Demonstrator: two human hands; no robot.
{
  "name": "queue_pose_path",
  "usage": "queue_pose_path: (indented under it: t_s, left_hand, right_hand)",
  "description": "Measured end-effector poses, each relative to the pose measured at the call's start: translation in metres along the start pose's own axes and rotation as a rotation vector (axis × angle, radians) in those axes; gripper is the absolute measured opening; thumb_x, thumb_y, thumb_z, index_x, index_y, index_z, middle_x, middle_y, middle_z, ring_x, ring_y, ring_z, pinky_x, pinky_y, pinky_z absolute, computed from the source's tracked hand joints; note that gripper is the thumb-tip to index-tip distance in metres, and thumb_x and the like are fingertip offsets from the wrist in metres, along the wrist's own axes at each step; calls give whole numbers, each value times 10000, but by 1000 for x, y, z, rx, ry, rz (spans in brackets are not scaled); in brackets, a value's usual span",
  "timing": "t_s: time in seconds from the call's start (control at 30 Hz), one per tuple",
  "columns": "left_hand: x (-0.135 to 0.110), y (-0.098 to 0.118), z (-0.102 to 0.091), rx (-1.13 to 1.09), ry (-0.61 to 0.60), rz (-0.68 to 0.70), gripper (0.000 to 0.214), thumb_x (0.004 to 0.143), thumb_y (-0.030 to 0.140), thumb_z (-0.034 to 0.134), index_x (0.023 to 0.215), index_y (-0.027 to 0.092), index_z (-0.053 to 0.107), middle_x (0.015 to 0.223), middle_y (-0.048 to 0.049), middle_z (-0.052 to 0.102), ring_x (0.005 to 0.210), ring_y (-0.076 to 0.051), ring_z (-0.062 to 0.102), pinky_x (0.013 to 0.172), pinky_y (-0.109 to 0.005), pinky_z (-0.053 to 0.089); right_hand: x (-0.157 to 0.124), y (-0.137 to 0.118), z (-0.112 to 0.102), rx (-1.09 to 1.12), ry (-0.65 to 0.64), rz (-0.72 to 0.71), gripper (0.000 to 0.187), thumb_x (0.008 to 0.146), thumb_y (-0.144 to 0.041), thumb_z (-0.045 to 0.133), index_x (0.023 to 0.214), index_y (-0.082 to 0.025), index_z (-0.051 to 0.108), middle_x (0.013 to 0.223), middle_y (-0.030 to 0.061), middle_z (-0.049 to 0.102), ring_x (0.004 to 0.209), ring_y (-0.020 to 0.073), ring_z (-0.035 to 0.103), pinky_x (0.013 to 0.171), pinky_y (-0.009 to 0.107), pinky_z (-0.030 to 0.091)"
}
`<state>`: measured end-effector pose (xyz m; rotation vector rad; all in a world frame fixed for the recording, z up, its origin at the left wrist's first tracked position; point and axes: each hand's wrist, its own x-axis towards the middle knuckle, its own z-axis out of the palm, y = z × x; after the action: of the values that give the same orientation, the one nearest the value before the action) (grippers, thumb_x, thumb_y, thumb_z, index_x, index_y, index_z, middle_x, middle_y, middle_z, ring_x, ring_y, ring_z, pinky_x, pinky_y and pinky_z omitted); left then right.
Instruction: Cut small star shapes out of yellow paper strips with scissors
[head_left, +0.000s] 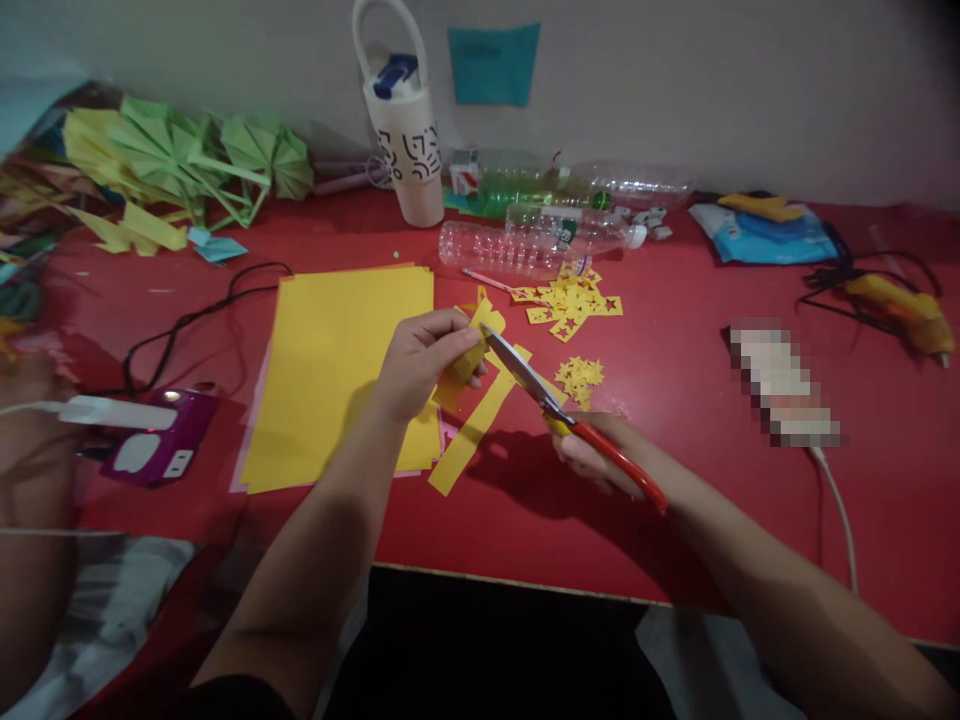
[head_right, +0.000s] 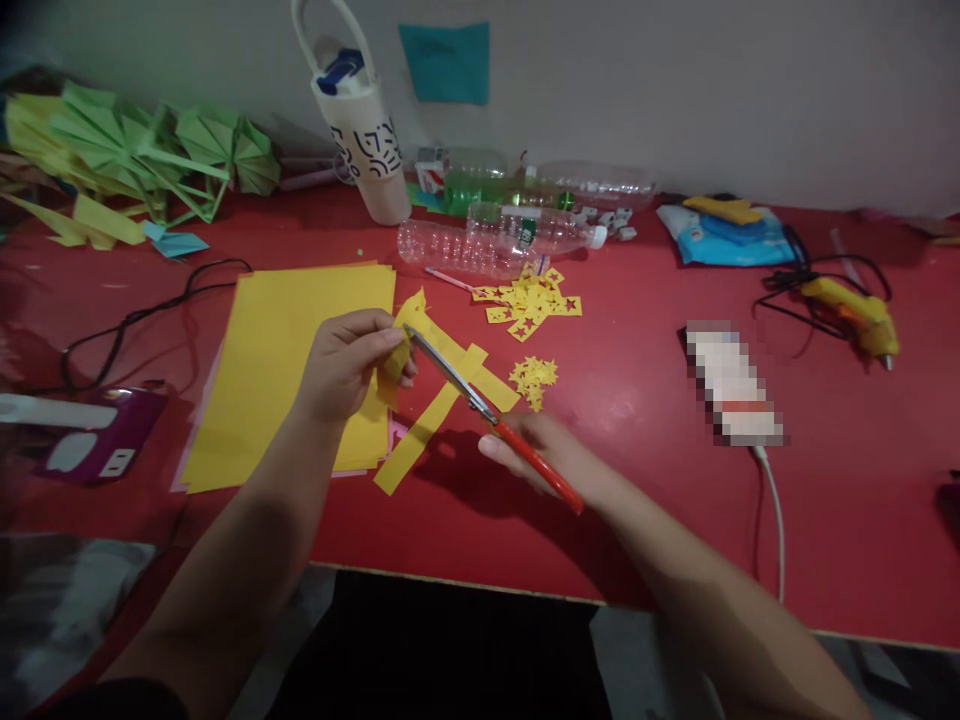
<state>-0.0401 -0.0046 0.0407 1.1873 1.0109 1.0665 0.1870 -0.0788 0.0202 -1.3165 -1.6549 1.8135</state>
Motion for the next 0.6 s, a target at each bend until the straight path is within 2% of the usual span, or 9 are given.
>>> queue_pose_path:
  t_s: [0.17,0.3,0.43,0.6]
  left_hand:
    - [-2,0,5,19,-15,28,201,697,339,662,615,177,575,508,25,586,439,-98,571,453,-228,506]
    - [-2,-2,6,130,-21,147,246,754,329,613,565,180,560,535,10,582,509,-97,556,538,-246,479]
    - [-1,-6,6,208,-4,266,315,775,304,589,498,188,494,521,21,482,544,-95,454,592,-266,422]
    - [0,-9,6,219,-20,269,347,792,300,576,513,195,398,536,36,347,537,-99,340,569,-275,346]
  right_hand:
    - [0,2,2,9,-15,-35,576,830,-777,476,688,-225,391,521,-80,382,398,60,367,388,227,301]
    - [-1,0,4,-10,-7,-53,562,836,-766,478,696,-228,396,515,-83,379,401,64,382,403,237,297]
    - [0,-1,4,-17,5,-27,584,808,-796,475,693,-228,399,502,-83,379,394,64,375,399,240,283]
    - [1,-1,6,-15,12,-5,607,782,-823,474,686,-229,394,513,-88,361,393,60,358,401,240,279]
